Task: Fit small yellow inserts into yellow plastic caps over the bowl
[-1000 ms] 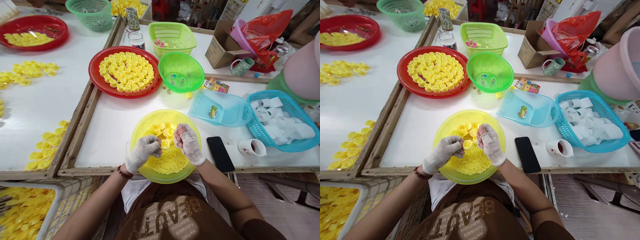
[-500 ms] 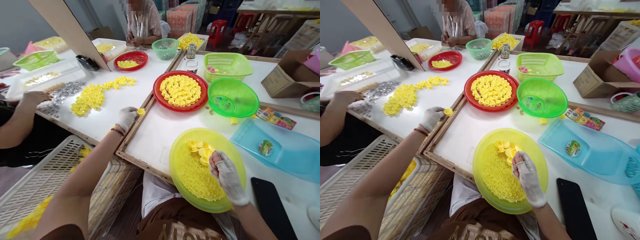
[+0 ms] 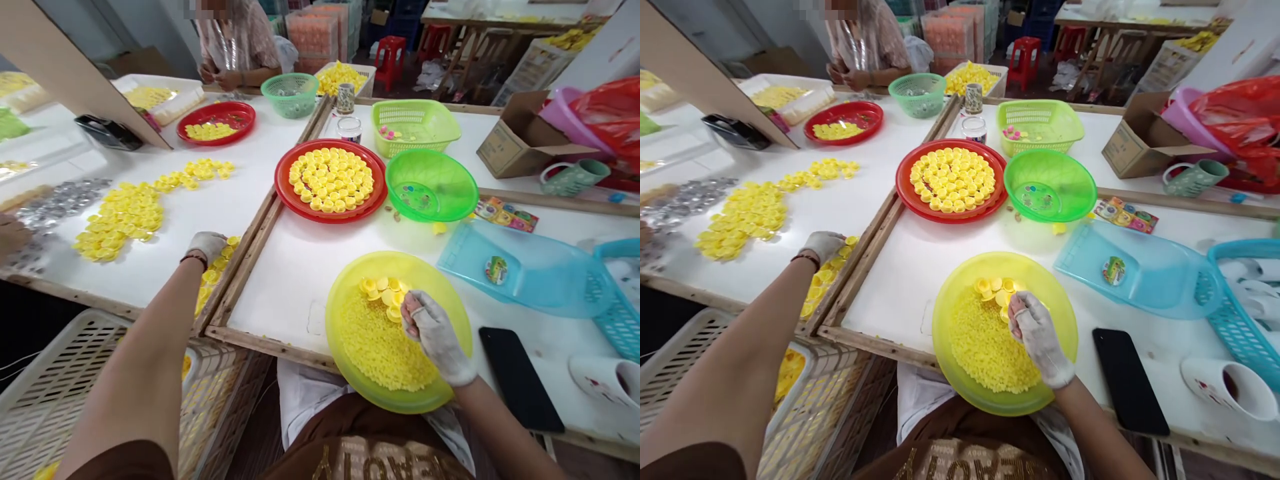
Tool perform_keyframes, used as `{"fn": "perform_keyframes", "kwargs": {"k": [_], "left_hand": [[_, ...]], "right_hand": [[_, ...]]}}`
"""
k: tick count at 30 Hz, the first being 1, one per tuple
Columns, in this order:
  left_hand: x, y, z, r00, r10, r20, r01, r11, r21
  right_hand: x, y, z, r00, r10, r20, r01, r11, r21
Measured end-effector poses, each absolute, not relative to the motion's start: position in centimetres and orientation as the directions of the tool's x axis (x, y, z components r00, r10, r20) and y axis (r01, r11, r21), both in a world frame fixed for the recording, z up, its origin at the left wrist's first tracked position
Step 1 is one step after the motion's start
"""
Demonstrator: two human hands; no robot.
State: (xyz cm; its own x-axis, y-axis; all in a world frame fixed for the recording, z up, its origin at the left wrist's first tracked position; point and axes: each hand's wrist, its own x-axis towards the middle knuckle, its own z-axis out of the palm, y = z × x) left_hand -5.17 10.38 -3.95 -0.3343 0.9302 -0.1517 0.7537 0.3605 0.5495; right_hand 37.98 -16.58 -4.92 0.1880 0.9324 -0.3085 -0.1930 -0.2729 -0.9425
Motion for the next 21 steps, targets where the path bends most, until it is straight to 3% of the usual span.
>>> {"fn": "perform_keyframes", "kwargs": {"k": [2, 4, 6, 8, 9, 11, 13, 16, 21], "left_hand": [[-4.8, 10.4, -3.7, -0.33, 0.935, -0.132, 0.788, 0.35, 0.507], [-3.3, 10.0, -3.3, -0.304, 0.952, -0.015, 0.829, 0.272, 0.489], [0.0, 8.4, -2.9, -0.148, 0.964, 0.22, 0.87, 0.021, 0.493], [4.9, 5.3, -2.5, 0.128, 0.892, 0.434, 0.825, -0.338, 0.452], [7.8, 3.3, -2.4, 0.252, 0.862, 0.44, 0.779, -0.45, 0.436], [13.8, -0.6, -2.6, 0.508, 0.784, 0.357, 0.653, -0.62, 0.434], [19.1, -3.6, -3.2, 0.73, 0.671, 0.128, 0.615, -0.727, 0.305], [24.0, -5.4, -4.1, 0.738, 0.662, -0.13, 0.673, -0.734, 0.086], [24.1, -5.2, -4.3, 0.711, 0.688, -0.147, 0.702, -0.707, 0.085]], "right_hand": [[37.9, -16.4, -4.5, 0.184, 0.939, -0.29, -0.208, -0.251, -0.945], [38.0, -16.2, -4.3, 0.178, 0.945, -0.273, -0.244, -0.226, -0.943], [38.1, -15.9, -4.2, 0.19, 0.94, -0.283, -0.3, -0.218, -0.928], [38.3, -15.8, -4.2, 0.212, 0.933, -0.292, -0.36, -0.203, -0.911], [38.4, -15.8, -4.3, 0.222, 0.931, -0.29, -0.385, -0.19, -0.903], [38.5, -15.8, -4.3, 0.227, 0.933, -0.279, -0.42, -0.165, -0.893], [38.6, -16.0, -4.3, 0.219, 0.939, -0.265, -0.436, -0.149, -0.887], [38.7, -16.3, -4.4, 0.2, 0.944, -0.262, -0.449, -0.149, -0.881], [39.1, -16.4, -4.4, 0.194, 0.94, -0.281, -0.498, -0.152, -0.854]]}}
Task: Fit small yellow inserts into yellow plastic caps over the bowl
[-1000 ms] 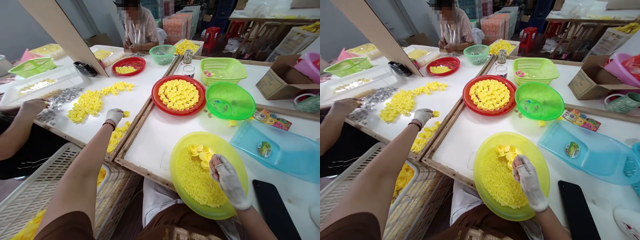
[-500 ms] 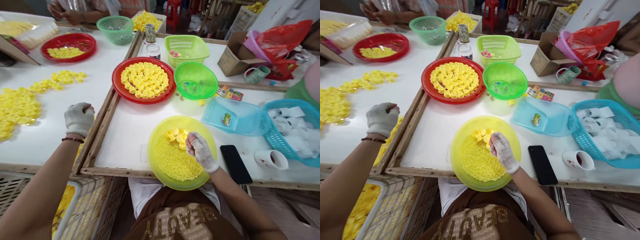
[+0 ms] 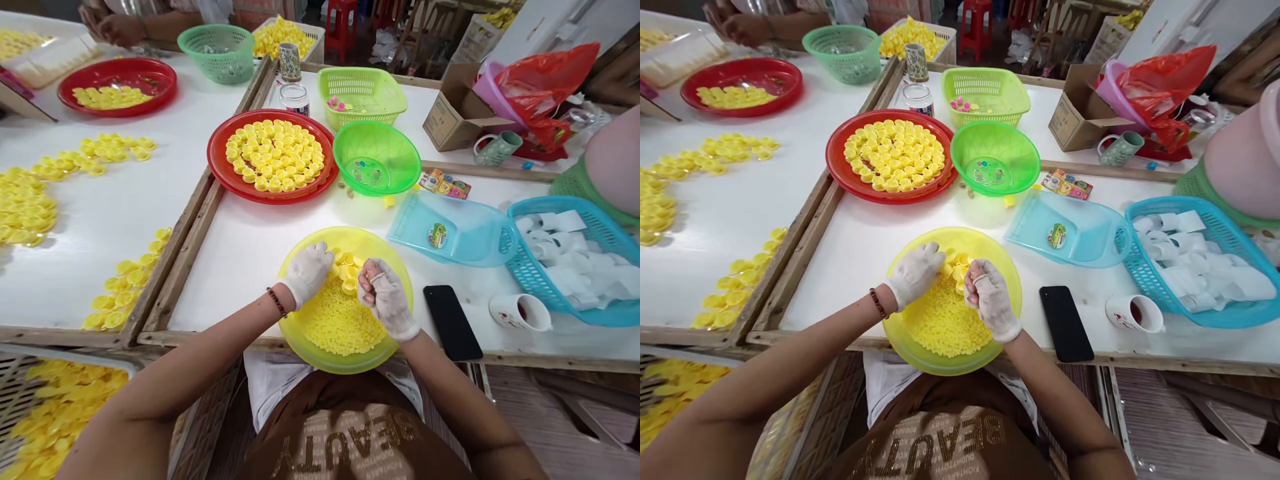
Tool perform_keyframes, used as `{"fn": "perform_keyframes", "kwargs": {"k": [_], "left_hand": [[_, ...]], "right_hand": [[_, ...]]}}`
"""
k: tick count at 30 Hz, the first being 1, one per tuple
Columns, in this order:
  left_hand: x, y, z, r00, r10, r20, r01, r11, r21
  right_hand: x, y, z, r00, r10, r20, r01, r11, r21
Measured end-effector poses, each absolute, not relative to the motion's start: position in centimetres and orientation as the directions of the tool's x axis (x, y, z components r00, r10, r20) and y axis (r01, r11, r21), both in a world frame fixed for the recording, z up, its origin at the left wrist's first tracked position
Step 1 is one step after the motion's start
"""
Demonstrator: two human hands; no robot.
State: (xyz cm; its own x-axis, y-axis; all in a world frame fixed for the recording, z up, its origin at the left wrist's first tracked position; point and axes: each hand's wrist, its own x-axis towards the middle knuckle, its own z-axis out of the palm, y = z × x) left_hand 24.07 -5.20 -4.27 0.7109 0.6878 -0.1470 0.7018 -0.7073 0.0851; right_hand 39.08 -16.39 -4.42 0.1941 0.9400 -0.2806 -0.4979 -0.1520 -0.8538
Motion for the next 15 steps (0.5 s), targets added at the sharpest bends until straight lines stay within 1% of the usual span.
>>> {"fn": "perform_keyframes", "kwargs": {"k": [1, 2, 5, 7, 10, 13, 15], "left_hand": [[23.5, -5.4, -4.2, 0.702, 0.7, -0.132, 0.712, -0.687, 0.143], [22.9, -5.7, -4.1, 0.687, 0.718, -0.113, 0.721, -0.653, 0.231], [21.7, -7.4, -4.4, 0.63, 0.772, -0.088, 0.68, -0.493, 0.543], [21.5, -8.8, -4.9, 0.624, 0.773, -0.114, 0.624, -0.405, 0.669], [22.0, -10.4, -5.6, 0.641, 0.753, -0.148, 0.557, -0.324, 0.765], [22.6, -11.2, -5.8, 0.645, 0.754, -0.124, 0.502, -0.296, 0.812], [22.8, -11.3, -5.8, 0.643, 0.76, -0.094, 0.474, -0.299, 0.828]], "right_hand": [[39.1, -16.3, -4.4, 0.194, 0.941, -0.279, -0.512, -0.146, -0.846], [39.1, -16.3, -4.3, 0.191, 0.942, -0.275, -0.526, -0.138, -0.839], [38.8, -16.0, -3.8, 0.174, 0.954, -0.244, -0.556, -0.109, -0.824], [38.4, -15.7, -3.4, 0.168, 0.963, -0.213, -0.568, -0.082, -0.819], [37.6, -15.3, -3.1, 0.187, 0.967, -0.171, -0.589, -0.029, -0.808], [36.9, -15.0, -3.4, 0.221, 0.967, -0.124, -0.581, 0.029, -0.814], [36.6, -14.9, -3.7, 0.241, 0.968, -0.068, -0.538, 0.075, -0.839]]}}
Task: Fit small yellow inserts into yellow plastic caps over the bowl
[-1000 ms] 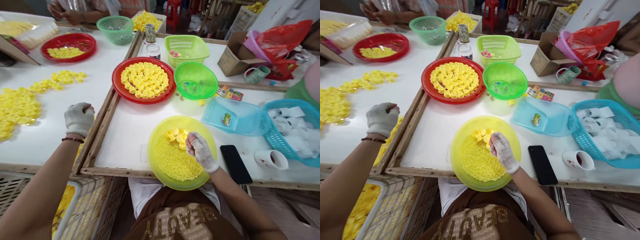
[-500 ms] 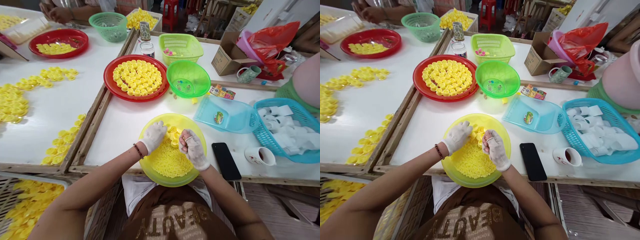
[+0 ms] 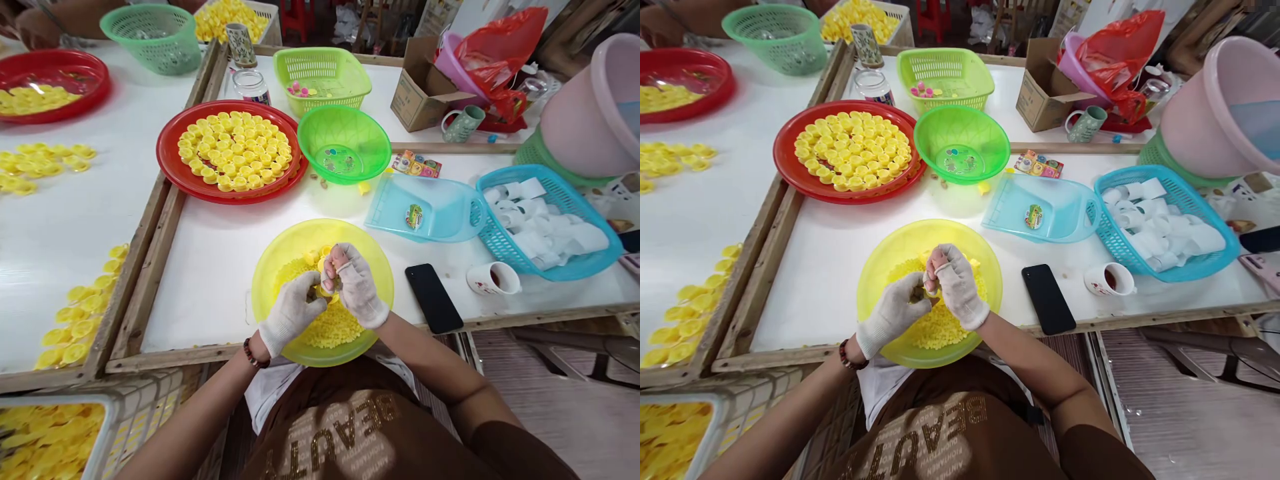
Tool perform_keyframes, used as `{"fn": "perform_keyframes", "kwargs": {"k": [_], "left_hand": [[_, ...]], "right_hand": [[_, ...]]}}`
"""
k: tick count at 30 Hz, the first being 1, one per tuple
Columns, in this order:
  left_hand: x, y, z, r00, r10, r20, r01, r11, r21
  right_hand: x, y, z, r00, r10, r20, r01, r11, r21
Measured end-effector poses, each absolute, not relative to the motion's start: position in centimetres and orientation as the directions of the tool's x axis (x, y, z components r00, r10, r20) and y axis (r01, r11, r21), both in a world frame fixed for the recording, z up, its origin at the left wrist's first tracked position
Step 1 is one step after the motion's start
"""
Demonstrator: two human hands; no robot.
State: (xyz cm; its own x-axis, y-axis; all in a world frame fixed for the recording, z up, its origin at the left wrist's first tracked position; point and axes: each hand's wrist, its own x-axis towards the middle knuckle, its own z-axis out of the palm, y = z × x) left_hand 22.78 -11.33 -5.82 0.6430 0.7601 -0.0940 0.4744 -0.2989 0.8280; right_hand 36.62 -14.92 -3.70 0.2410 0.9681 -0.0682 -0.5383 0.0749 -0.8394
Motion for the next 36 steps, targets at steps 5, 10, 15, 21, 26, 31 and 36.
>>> {"fn": "perform_keyframes", "kwargs": {"k": [5, 10, 15, 21, 26, 31, 36], "left_hand": [[22.9, -11.5, -5.9, 0.64, 0.767, -0.035, 0.448, -0.336, 0.828], [22.8, -11.6, -5.9, 0.664, 0.745, -0.055, 0.438, -0.329, 0.837], [21.8, -11.4, -5.4, 0.639, 0.769, 0.006, 0.427, -0.362, 0.828], [19.6, -10.5, -5.2, 0.569, 0.773, 0.282, 0.357, -0.54, 0.762], [19.1, -10.2, -5.9, 0.59, 0.759, 0.274, 0.413, -0.576, 0.705], [19.7, -10.7, -6.3, 0.607, 0.764, 0.217, 0.459, -0.56, 0.69], [18.7, -10.5, -5.8, 0.576, 0.793, 0.2, 0.478, -0.525, 0.704]], "right_hand": [[36.4, -15.0, -4.0, 0.25, 0.968, 0.012, -0.486, 0.136, -0.863], [36.8, -15.0, -3.9, 0.248, 0.966, -0.066, -0.546, 0.083, -0.834], [37.7, -15.4, -3.6, 0.23, 0.962, -0.147, -0.592, 0.019, -0.806], [38.4, -16.1, -4.2, 0.216, 0.954, -0.207, -0.524, -0.065, -0.849], [37.8, -16.5, -4.9, 0.132, 0.987, -0.09, -0.192, -0.064, -0.979], [37.2, -16.5, -4.6, 0.017, 1.0, 0.024, 0.18, 0.021, -0.984], [37.3, -16.8, -4.7, 0.145, 0.984, -0.104, 0.052, -0.112, -0.992]]}}
